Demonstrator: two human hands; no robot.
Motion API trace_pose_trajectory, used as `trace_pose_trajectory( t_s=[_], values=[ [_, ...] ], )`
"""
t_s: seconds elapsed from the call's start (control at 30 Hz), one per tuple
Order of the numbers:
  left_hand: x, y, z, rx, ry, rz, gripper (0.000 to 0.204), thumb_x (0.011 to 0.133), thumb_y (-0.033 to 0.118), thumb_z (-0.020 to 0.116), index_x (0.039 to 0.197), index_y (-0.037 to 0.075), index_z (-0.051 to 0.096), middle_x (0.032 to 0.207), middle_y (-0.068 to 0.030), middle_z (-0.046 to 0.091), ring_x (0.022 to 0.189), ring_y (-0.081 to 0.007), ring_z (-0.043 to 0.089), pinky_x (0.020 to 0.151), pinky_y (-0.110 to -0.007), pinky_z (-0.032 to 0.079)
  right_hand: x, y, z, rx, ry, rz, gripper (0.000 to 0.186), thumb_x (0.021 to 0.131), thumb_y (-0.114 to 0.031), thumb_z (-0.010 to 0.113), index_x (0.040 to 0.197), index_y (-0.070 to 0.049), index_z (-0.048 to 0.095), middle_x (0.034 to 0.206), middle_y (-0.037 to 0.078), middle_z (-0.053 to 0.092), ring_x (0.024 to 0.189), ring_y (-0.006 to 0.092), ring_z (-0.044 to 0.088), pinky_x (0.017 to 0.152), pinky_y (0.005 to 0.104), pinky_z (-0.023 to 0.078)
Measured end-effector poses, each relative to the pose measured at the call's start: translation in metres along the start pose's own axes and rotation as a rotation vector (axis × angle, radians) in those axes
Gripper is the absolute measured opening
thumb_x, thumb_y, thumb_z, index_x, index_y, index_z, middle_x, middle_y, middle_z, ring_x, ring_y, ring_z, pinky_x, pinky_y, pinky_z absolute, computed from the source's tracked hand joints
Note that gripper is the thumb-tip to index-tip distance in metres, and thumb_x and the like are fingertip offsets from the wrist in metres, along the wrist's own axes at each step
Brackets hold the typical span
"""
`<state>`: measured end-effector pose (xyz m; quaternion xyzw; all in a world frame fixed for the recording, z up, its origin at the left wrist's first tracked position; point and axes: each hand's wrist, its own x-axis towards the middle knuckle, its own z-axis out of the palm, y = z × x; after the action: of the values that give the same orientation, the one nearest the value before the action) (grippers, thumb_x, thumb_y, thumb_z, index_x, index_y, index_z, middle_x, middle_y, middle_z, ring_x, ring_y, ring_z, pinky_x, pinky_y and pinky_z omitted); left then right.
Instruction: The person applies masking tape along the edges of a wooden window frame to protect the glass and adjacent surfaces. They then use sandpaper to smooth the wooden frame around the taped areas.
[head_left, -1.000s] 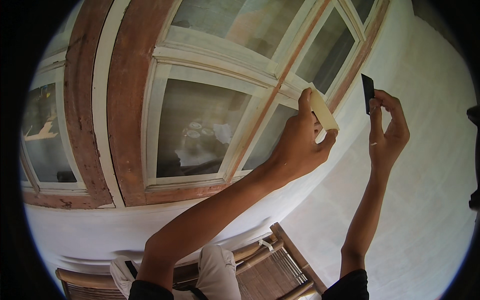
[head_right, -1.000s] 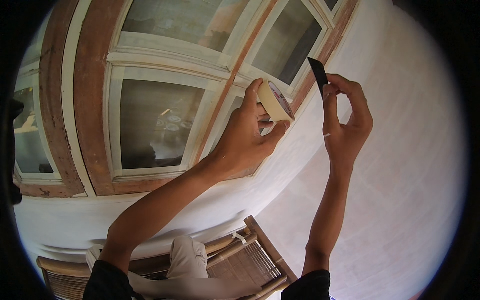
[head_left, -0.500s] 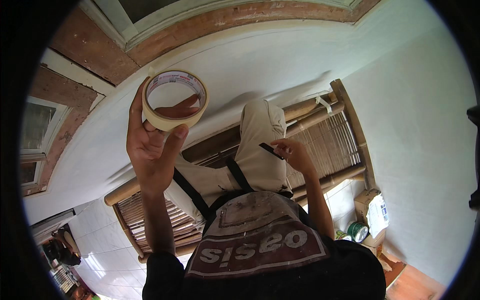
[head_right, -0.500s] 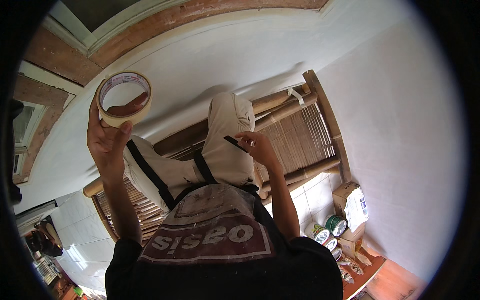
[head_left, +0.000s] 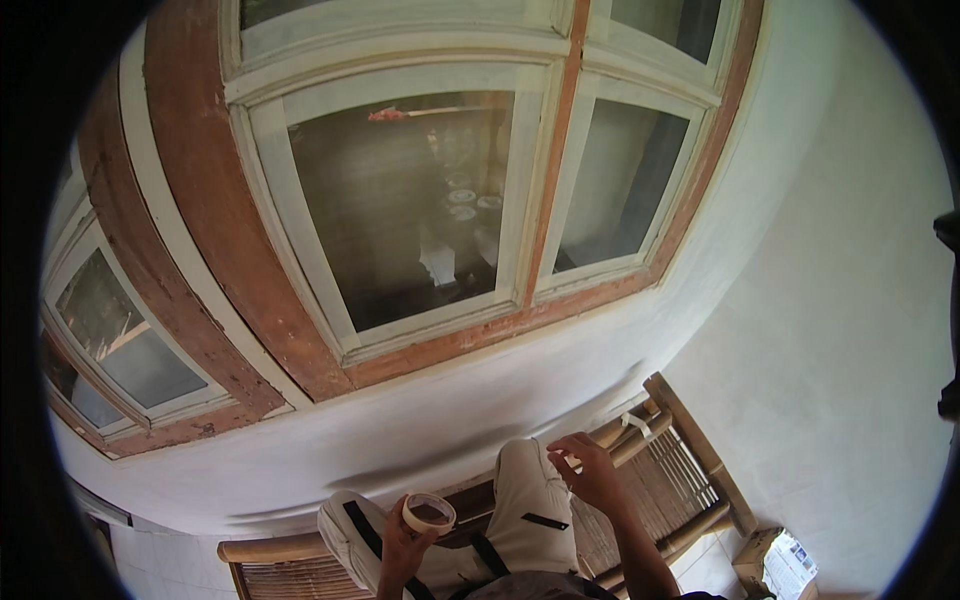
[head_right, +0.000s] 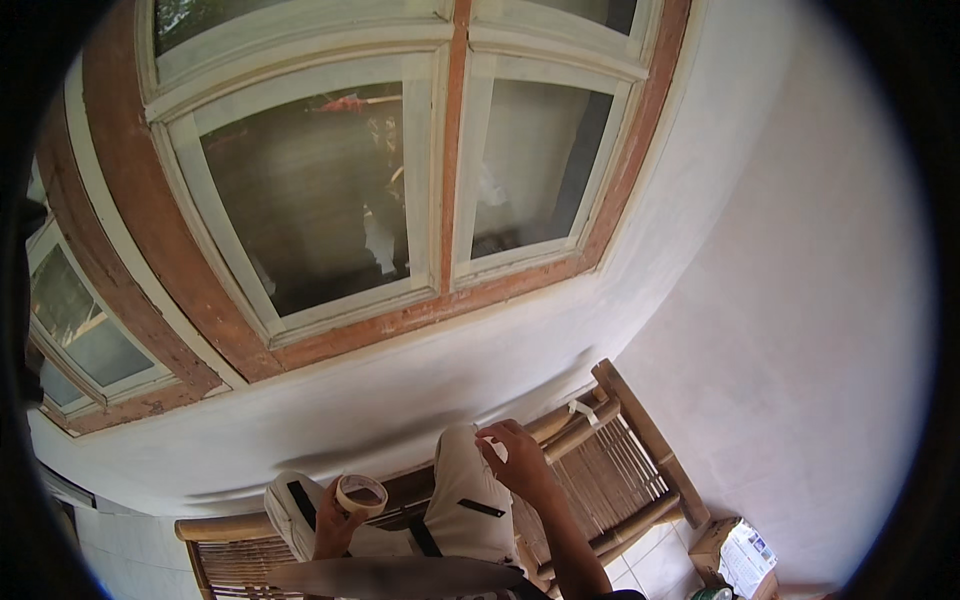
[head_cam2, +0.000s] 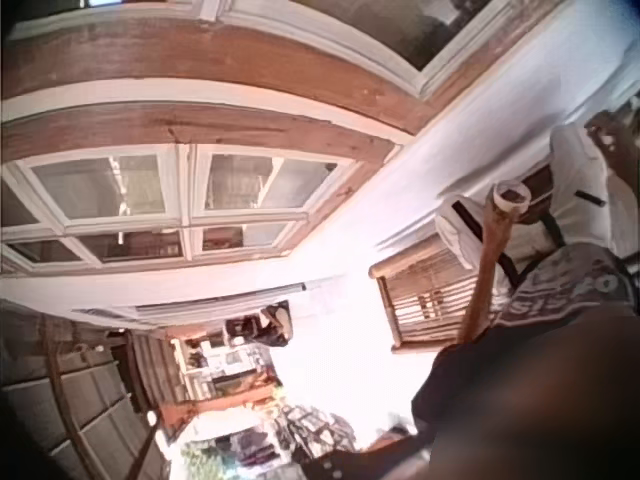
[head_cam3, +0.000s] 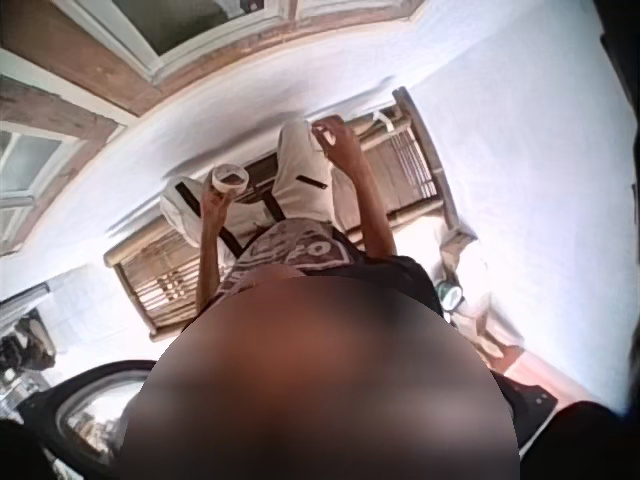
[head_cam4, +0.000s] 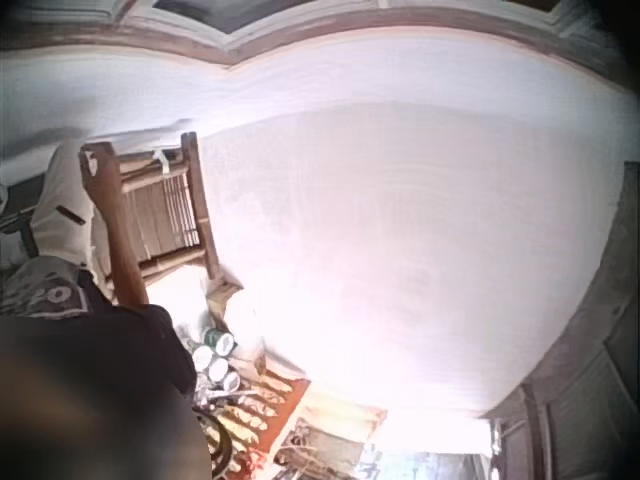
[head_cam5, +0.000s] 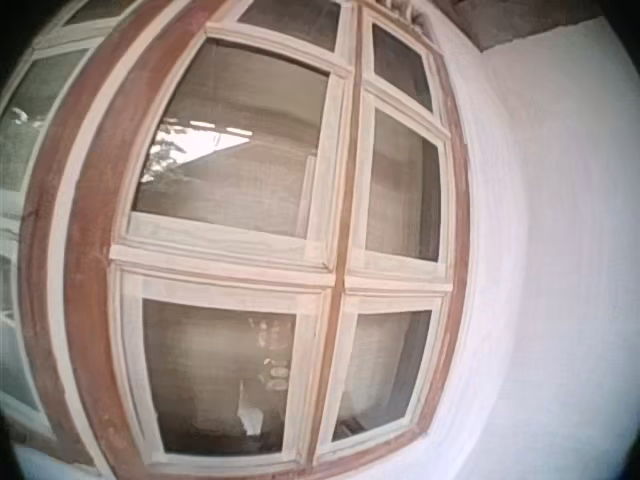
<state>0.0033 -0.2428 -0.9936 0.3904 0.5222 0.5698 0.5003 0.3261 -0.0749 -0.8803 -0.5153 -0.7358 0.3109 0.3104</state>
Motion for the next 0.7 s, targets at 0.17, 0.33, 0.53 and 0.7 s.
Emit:
trace_pose_trajectory(
  t_s=[0.17,0.33,0.53,0.7],
  values=[
    [0.019,-0.01,0.003,0.003,-0.062,-0.07,0.093,0.094,0.0,0.079,0.165,-0.007,0.019,0.142,-0.025,0.062,0.127,-0.0332,0.07,0.104,-0.043,0.063,0.095,-0.16,-0.095,-0.096,0.551,-0.663,0.051,0.093,0.003,0.07,0.144,-0.002,0.066,0.138,0.022,0.062,0.127,0.0385,0.064,0.106,0.043,0.052],
    [0.021,-0.037,0.015,0.037,-0.044,0.064,0.077,0.098,-0.003,0.075,0.163,0.004,0.034,0.131,-0.0185,0.068,0.117,-0.0291,0.073,0.095,-0.041,0.065,0.177,-0.278,-0.134,-0.254,0.887,-0.961,0.062,0.097,-0.011,0.073,0.155,0.002,0.054,0.148,0.024,0.051,0.136,0.0392,0.053,0.112,0.0522,0.042],
    [0.015,-0.047,0.029,0.228,-0.094,0.096,0.092,0.097,-0.001,0.078,0.17,0.006,0.023,0.134,-0.0169,0.07,0.115,-0.0257,0.073,0.089,-0.037,0.065,0.22,-0.312,-0.125,-0.294,1.01,-0.923,0.055,0.099,-0.014,0.071,0.149,0.006,0.059,0.139,0.025,0.051,0.129,0.0393,0.053,0.103,0.0519,0.043],
    [0.006,-0.041,0.032,-0.002,-0.168,0.039,0.086,0.095,0.009,0.083,0.164,-0.003,0.033,0.135,-0.0148,0.068,0.116,-0.0245,0.072,0.092,-0.036,0.063,0.229,-0.308,-0.116,-0.377,1.081,-0.902,0.05,0.099,-0.012,0.069,0.146,0.005,0.063,0.141,0.025,0.049,0.13,0.0401,0.051,0.103,0.0522,0.044]
  ],
)
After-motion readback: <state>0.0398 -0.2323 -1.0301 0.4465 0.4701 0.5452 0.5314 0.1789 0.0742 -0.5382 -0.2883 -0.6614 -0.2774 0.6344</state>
